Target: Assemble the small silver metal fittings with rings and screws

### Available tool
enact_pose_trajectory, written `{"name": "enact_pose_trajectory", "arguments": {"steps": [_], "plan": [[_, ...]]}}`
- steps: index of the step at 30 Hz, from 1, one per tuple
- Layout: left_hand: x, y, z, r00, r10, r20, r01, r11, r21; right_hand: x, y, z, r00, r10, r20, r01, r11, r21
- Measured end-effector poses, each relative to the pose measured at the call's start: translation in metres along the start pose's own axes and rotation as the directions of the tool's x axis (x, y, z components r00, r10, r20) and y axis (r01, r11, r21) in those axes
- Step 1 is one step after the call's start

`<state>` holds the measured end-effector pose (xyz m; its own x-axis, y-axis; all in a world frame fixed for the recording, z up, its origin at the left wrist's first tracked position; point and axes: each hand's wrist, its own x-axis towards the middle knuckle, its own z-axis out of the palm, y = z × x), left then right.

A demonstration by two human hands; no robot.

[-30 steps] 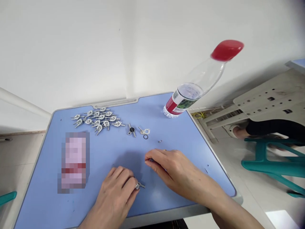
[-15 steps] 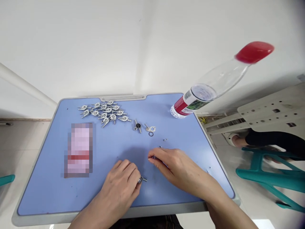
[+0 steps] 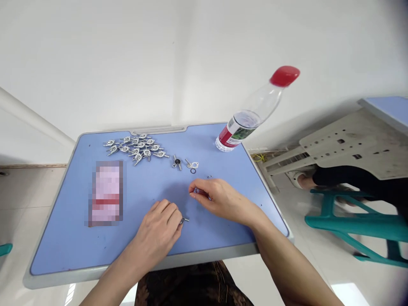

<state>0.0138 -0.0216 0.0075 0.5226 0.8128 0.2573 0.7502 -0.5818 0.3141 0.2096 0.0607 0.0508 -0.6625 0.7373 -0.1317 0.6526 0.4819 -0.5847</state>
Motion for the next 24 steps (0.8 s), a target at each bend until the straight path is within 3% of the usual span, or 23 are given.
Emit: {"name": "enact_pose_trajectory", "arguments": {"steps": [5,9,24], "plan": [[0.001,-0.002,-0.002,1.000,-0.007,-0.022,0.007,1.000,0.002,0.002,0.000,0.002,0.981,-0.062,0.185,0.067,0.997,-0.023],[0.001,-0.004,-0.002,0.999,-0.029,-0.040,0.029,1.000,0.002,0.005,-0.004,0.006,0.963,-0.093,0.252,0.106,0.993,-0.041],[-0.001,-0.007,-0.002,0.996,-0.067,-0.066,0.071,0.995,0.065,0.008,-0.009,0.023,0.967,-0.179,0.181,0.208,0.965,-0.157]]}}
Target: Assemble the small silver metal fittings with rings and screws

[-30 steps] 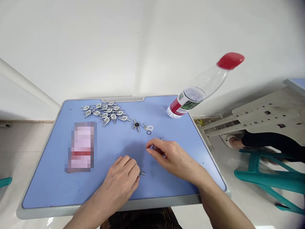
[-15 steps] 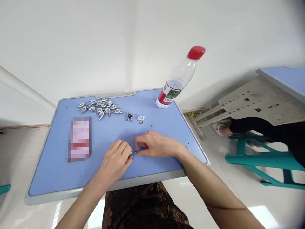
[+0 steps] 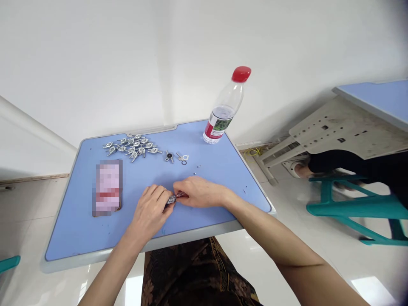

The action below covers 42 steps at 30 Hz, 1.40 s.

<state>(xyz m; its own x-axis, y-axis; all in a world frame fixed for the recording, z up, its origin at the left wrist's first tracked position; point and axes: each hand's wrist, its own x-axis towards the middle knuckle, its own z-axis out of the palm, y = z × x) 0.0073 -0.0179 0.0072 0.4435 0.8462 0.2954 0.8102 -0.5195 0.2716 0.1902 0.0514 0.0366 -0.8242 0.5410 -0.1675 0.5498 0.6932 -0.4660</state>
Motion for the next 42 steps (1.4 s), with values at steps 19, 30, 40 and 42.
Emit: {"name": "enact_pose_trajectory", "arguments": {"steps": [19,30,40,42], "plan": [[0.0014,-0.0037,-0.0010,0.998,0.062,0.018,-0.059,0.991,-0.122,0.0038,0.0062,0.0023,0.998,-0.056,-0.015,0.057,0.995,0.078],[0.0025,-0.0034,0.0002,0.998,0.054,0.012,-0.051,0.989,-0.141,0.0051,0.0053,0.0002,0.999,-0.050,0.008,0.049,0.993,0.108],[0.0016,-0.0039,0.0021,1.000,0.024,-0.007,-0.024,0.991,-0.134,0.0033,0.0079,0.0012,1.000,-0.024,-0.009,0.025,0.995,0.100],[0.0012,-0.0040,0.0022,1.000,0.028,-0.010,-0.029,0.990,-0.139,0.0023,0.0090,-0.0005,1.000,-0.020,-0.004,0.020,0.992,0.122]]}}
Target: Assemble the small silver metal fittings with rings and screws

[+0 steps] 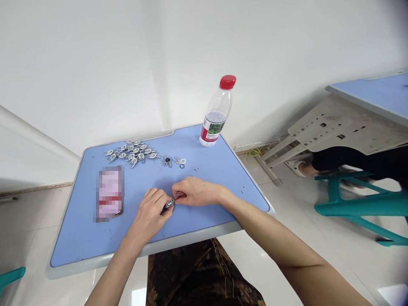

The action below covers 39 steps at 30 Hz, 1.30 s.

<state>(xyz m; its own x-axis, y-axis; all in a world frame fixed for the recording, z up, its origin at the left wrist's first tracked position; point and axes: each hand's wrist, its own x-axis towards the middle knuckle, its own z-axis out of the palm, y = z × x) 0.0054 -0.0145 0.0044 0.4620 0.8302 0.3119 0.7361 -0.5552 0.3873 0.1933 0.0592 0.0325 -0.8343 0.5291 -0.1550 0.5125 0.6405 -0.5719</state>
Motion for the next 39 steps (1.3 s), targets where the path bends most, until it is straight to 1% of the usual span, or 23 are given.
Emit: {"name": "enact_pose_trajectory", "arguments": {"steps": [6,10,14,16,19,22,28,35,39], "plan": [[-0.0008,-0.0009,0.0009,1.000,0.005,-0.004,-0.005,1.000,0.008,-0.0020,0.0013,-0.0005,1.000,-0.018,-0.011,0.018,1.000,0.012],[-0.0008,-0.0006,0.0006,1.000,0.003,0.002,-0.003,1.000,0.013,-0.0026,0.0006,0.0019,0.996,-0.056,-0.064,0.056,0.998,0.001],[-0.0008,-0.0004,0.0003,1.000,-0.003,0.010,0.003,1.000,0.012,-0.0050,-0.0007,0.0008,0.984,-0.124,-0.128,0.125,0.992,0.001],[-0.0008,-0.0003,0.0001,1.000,-0.012,0.016,0.012,1.000,0.014,-0.0064,-0.0022,-0.0002,0.978,-0.148,-0.149,0.145,0.989,-0.028],[-0.0005,-0.0002,-0.0005,1.000,-0.016,0.020,0.016,1.000,0.011,-0.0075,-0.0048,-0.0004,0.975,-0.166,-0.148,0.151,0.983,-0.104],[-0.0002,-0.0001,-0.0014,0.999,-0.019,0.033,0.019,1.000,0.007,-0.0069,-0.0063,0.0018,0.975,-0.164,-0.147,0.143,0.980,-0.141],[-0.0014,-0.0008,-0.0013,0.998,-0.042,0.051,0.043,0.999,-0.009,-0.0044,-0.0053,0.0067,0.976,-0.138,-0.168,0.119,0.986,-0.120],[-0.0015,-0.0025,0.0000,0.997,-0.063,0.048,0.065,0.998,-0.027,-0.0054,-0.0068,0.0027,0.982,-0.125,-0.142,0.118,0.991,-0.058],[-0.0020,-0.0030,0.0001,0.994,-0.087,0.071,0.089,0.996,-0.015,-0.0055,-0.0077,0.0015,0.984,-0.120,-0.133,0.114,0.992,-0.052]]}}
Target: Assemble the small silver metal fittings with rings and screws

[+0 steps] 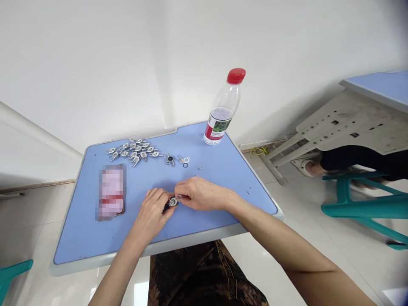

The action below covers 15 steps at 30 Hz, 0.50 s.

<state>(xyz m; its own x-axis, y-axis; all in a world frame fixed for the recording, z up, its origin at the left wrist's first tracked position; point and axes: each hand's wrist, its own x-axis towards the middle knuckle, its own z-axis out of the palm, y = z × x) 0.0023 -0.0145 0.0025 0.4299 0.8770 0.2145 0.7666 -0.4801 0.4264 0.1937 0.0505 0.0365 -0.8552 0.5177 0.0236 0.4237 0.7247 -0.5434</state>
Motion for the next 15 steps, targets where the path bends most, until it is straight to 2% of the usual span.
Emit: {"name": "enact_pose_trajectory", "arguments": {"steps": [9,15], "plan": [[-0.0001,-0.0004,0.0005,0.999,-0.035,-0.016,0.035,0.999,0.004,-0.0004,0.0005,0.0004,1.000,0.013,0.005,-0.013,1.000,-0.018],[0.0015,0.0023,-0.0014,1.000,-0.001,-0.015,0.001,1.000,0.001,-0.0003,0.0006,-0.0005,1.000,0.005,0.000,-0.005,1.000,-0.009]]}}
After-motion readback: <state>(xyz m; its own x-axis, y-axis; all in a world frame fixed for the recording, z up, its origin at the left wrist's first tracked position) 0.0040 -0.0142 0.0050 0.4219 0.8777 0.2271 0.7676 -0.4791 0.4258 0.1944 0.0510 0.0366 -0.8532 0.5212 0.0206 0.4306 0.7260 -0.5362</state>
